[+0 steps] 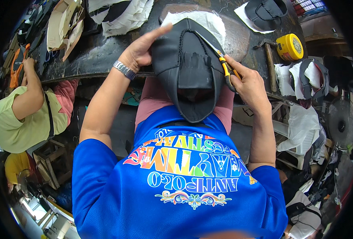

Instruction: The person inserts a white cloth into a black shoe and presses it into place. They then use yellow-handled scissors to trim excess material around the shoe's opening, repeatedly adjusting the shoe and cutting along the edge.

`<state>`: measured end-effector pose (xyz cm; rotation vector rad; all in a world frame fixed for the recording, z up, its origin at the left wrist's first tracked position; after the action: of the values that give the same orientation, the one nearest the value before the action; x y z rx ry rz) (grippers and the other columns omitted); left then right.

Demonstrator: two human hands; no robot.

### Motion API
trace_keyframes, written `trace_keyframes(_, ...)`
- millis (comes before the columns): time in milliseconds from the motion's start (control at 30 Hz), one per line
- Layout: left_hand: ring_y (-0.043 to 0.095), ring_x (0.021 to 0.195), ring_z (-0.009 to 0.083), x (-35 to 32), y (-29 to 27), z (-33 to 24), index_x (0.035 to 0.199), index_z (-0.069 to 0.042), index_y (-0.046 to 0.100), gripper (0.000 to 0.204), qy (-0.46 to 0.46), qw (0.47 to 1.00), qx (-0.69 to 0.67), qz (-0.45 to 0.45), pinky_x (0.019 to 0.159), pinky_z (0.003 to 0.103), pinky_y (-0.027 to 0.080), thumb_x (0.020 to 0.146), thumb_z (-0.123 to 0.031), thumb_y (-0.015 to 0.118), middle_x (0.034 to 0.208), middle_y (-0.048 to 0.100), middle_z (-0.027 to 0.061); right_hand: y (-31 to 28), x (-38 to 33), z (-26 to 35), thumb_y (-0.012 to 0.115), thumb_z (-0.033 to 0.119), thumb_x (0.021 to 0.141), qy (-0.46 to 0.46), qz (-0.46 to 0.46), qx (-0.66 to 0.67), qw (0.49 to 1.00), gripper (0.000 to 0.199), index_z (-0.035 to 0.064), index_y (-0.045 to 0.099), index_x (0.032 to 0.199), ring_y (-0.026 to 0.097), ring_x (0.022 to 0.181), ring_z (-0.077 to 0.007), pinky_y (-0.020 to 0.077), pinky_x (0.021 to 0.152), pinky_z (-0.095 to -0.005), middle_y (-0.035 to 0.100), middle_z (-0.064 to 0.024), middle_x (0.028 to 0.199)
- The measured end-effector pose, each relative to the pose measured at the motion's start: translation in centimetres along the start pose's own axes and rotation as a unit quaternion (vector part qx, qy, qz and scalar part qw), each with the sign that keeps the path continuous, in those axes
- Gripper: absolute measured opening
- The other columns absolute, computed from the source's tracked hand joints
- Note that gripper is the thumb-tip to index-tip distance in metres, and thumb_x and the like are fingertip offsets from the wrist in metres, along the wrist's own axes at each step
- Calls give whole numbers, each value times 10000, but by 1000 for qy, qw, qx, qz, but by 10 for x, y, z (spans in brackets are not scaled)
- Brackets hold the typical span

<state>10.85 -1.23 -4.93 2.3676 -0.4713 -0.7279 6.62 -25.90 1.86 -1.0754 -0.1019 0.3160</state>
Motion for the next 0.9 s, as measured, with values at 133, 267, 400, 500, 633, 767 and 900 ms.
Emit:
trace_keyframes(133, 710, 946, 185, -9, 1, 0, 1207, 33, 623, 436, -14, 985, 172, -28, 865, 324, 582, 905, -263, 726, 1095, 710, 128, 1, 0, -2, 580, 119, 830, 5, 1, 2, 1000, 551, 243, 600, 1367, 651, 735, -349, 499, 759, -414, 640, -219, 820)
trace_keyframes(267, 710, 940, 193, -11, -1, 2, 1239, 47, 593, 429, -12, 985, 167, -37, 850, 306, 582, 903, -190, 716, 1126, 696, 136, 1, -3, 2, 579, 118, 828, 7, -10, 0, 1000, 555, 244, 599, 1368, 668, 787, -356, 504, 783, -422, 664, -209, 855)
trace_keyframes(400, 694, 939, 168, -8, -4, 1, 1247, 67, 569, 432, 49, 966, 248, -48, 839, 284, 573, 916, -182, 694, 1122, 691, 130, 3, -6, 8, 572, 118, 829, 18, -13, -17, 1000, 554, 241, 598, 1369, 673, 819, -365, 506, 798, -431, 676, -215, 880)
trace_keyframes(500, 666, 968, 136, -8, -6, -5, 1285, 49, 544, 465, 97, 945, 308, -60, 861, 285, 562, 921, -195, 700, 1136, 676, 100, 2, -8, 10, 565, 119, 835, 18, -13, -30, 999, 547, 232, 597, 1369, 670, 826, -374, 505, 801, -439, 673, -225, 893)
trace_keyframes(633, 640, 988, 114, -5, -13, -11, 1303, 31, 538, 468, 115, 910, 384, -108, 867, 277, 550, 930, -202, 696, 1151, 665, 83, 5, -8, 4, 573, 110, 844, 24, 0, -24, 999, 543, 208, 588, 1379, 673, 780, -332, 508, 777, -417, 688, -194, 870)
trace_keyframes(767, 645, 978, 129, 0, -7, -19, 1325, 33, 534, 480, 208, 864, 443, -115, 867, 280, 540, 928, -188, 688, 1145, 678, 98, 8, -9, -12, 663, 82, 838, 24, -26, 111, 993, 489, 98, 612, 1324, 639, 652, -154, 480, 623, -313, 679, -90, 751)
trace_keyframes(900, 660, 970, 158, 1, -13, -19, 1344, 21, 545, 490, 206, 868, 429, -140, 878, 293, 530, 913, -163, 687, 1127, 699, 121, 14, -20, -50, 781, 100, 799, 145, -29, 265, 953, 398, 9, 617, 1150, 530, 536, -47, 374, 466, -233, 592, -3, 638)
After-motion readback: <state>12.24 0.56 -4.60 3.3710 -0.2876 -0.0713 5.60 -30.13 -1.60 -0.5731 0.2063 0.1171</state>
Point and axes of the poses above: each hand's wrist, its own x-axis towards the middle knuckle, its own y-axis out of the palm, z = x × y, the point moved 8 cm from there along x, towards the middle knuckle
